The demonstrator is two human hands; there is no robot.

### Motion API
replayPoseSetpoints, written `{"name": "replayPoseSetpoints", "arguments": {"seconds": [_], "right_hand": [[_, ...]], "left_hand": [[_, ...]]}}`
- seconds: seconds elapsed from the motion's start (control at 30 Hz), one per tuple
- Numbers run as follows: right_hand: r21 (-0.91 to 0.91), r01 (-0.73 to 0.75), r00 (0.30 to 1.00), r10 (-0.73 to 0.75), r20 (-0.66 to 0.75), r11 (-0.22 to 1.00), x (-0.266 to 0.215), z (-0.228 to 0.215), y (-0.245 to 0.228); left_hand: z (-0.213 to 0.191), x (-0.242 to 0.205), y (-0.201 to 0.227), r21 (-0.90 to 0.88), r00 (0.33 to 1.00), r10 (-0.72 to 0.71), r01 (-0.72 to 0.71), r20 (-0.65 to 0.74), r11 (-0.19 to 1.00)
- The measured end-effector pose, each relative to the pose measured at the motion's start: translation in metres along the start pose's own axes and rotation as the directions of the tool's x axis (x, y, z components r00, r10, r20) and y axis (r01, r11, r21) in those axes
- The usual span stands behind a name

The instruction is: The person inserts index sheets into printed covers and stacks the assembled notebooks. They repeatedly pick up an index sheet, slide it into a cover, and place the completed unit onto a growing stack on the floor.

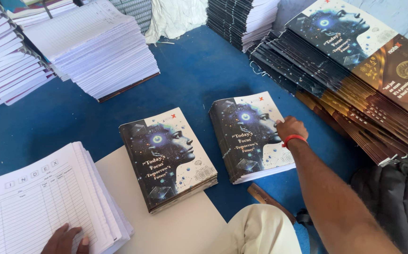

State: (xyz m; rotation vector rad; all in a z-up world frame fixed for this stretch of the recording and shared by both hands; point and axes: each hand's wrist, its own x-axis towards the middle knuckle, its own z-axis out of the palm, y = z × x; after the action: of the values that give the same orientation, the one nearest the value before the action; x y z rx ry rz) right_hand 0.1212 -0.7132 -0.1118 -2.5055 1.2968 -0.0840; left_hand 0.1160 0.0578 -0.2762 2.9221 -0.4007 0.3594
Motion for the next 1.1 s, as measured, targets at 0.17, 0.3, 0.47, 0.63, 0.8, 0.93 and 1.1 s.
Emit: {"name": "replayPoseSetpoints", "arguments": {"seconds": [0.17,0.3,0.47,0.63,0.8,0.93,1.1], "right_hand": [[-0.062,-0.011,0.994,0.004,-0.111,0.998,-0.033,-0.015,-0.016],[-0.063,0.157,0.931,-0.169,-0.324,0.986,-0.044,-0.006,-0.016],[-0.032,0.194,0.905,-0.191,-0.379,0.981,-0.052,-0.012,-0.035],[0.061,0.213,0.930,-0.183,-0.320,0.975,-0.081,-0.021,-0.061],[0.342,0.376,0.926,-0.339,-0.166,0.861,-0.121,-0.003,-0.085],[0.651,0.259,0.929,-0.368,0.035,0.714,-0.186,0.024,-0.103],[0.657,0.296,0.877,-0.469,0.100,0.693,-0.250,0.056,-0.115]], "left_hand": [[0.003,-0.002,-0.002,-0.052,0.999,0.012,-0.014,-0.051,0.999],[-0.004,-0.008,0.007,-0.099,0.988,0.023,-0.039,-0.152,0.994],[-0.015,-0.008,0.023,-0.097,0.987,-0.005,-0.011,-0.158,0.995],[-0.025,-0.002,0.030,-0.215,0.980,-0.022,-0.021,-0.196,0.976],[-0.045,-0.015,0.065,-0.248,0.941,-0.074,-0.011,-0.330,0.969],[-0.063,-0.022,0.079,-0.195,0.962,-0.095,0.044,-0.256,0.980],[-0.087,-0.026,0.091,-0.337,0.948,-0.097,-0.012,-0.304,0.941]]}}
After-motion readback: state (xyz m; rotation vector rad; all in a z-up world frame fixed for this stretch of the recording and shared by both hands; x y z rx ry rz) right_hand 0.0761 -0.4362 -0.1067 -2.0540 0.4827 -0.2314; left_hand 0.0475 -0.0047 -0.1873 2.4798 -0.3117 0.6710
